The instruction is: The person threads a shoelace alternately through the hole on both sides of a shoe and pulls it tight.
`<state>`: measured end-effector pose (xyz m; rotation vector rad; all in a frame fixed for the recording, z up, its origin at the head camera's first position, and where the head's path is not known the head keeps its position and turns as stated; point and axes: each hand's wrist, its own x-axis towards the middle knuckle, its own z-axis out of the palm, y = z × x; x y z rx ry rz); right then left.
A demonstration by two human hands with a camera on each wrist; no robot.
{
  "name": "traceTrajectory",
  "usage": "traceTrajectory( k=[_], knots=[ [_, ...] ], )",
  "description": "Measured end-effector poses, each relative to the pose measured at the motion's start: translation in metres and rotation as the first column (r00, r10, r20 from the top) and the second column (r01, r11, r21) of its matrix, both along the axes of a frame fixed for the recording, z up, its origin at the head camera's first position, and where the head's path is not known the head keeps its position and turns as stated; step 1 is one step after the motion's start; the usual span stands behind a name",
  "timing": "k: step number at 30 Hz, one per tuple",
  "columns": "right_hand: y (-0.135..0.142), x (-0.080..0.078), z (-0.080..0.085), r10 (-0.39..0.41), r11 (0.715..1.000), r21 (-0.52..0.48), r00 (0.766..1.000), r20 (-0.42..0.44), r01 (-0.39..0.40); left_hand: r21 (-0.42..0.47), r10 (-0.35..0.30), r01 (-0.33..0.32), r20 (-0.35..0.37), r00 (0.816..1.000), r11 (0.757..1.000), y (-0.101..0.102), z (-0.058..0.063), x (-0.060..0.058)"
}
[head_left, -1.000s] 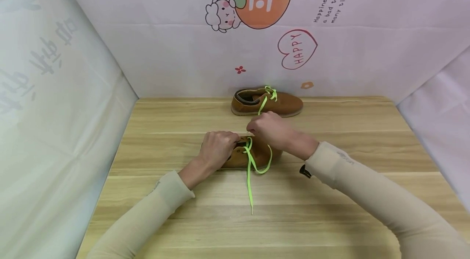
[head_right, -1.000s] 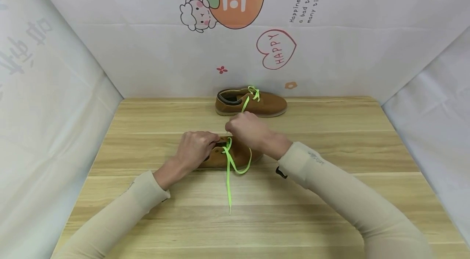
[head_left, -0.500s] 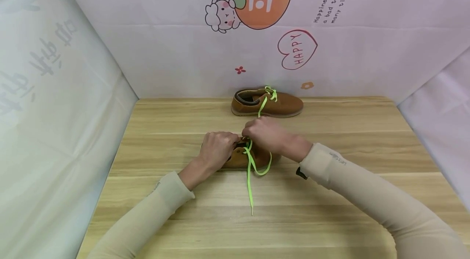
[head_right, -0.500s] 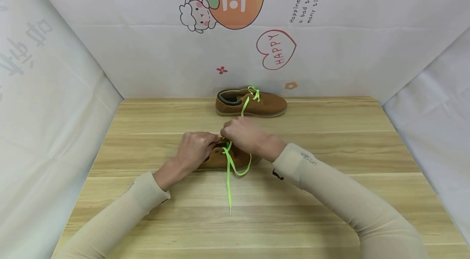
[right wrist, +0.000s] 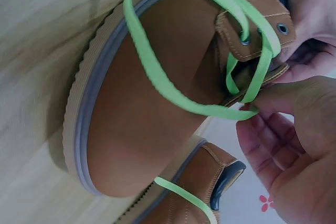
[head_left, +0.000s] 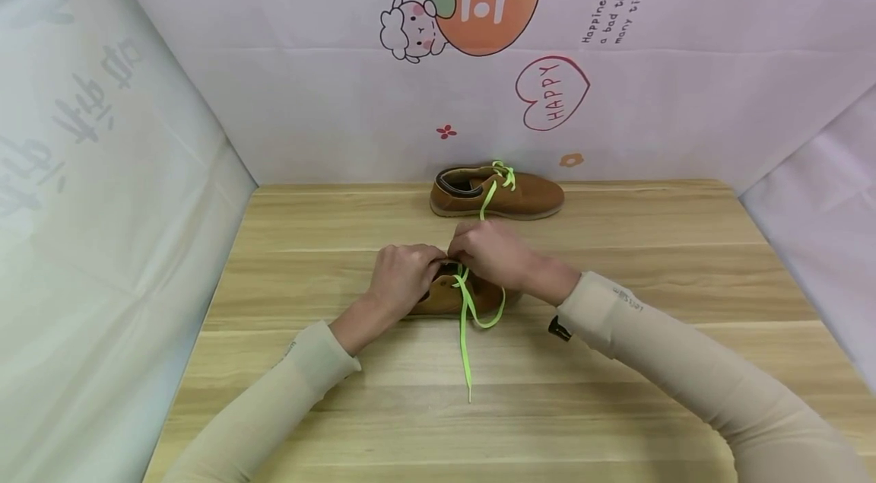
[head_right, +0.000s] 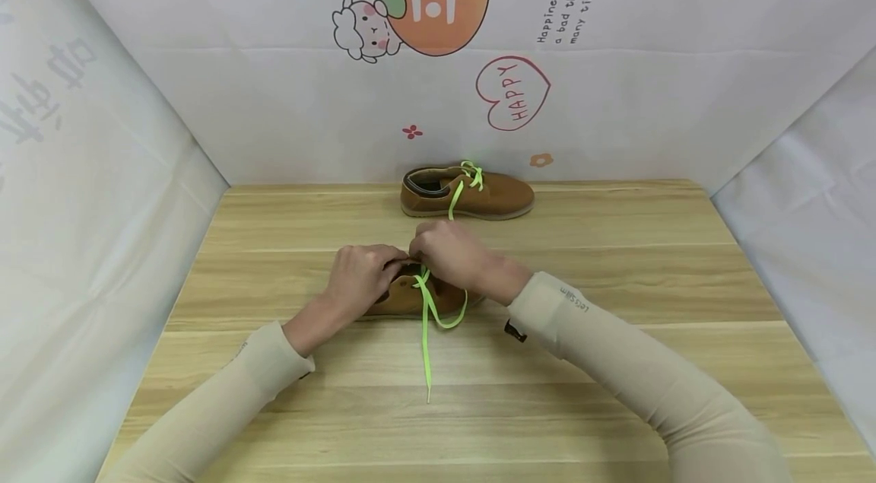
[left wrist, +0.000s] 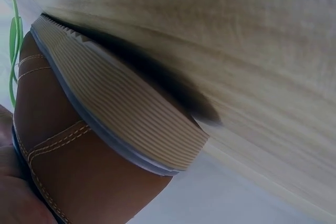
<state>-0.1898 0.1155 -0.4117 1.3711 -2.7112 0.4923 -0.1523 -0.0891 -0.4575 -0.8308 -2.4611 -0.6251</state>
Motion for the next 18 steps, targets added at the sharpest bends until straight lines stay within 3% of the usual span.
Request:
traceTrajectory(
  k=[5,10,14,18],
  knots=[
    [0.002,-0.002,-0.002,-0.042,0.995,-0.085,0.994,0.097,0.050,0.043,0.010,-0.014,0.094,0.996,0.999,-0.002,0.001,-0.003],
    [0.004,-0.002,-0.005,-0.068,0.990,-0.111,0.990,0.123,0.081,0.070,0.036,-0.051,0.205,0.978,0.996,-0.002,0.005,-0.006],
    [0.005,0.000,-0.006,-0.078,0.986,-0.138,0.989,0.125,0.095,0.094,0.044,-0.077,0.312,0.949,0.993,-0.002,0.009,-0.009],
    [0.005,0.000,-0.008,-0.098,0.978,-0.168,0.985,0.144,0.122,0.117,0.050,-0.109,0.421,0.906,0.987,-0.003,0.013,-0.014]
  ],
)
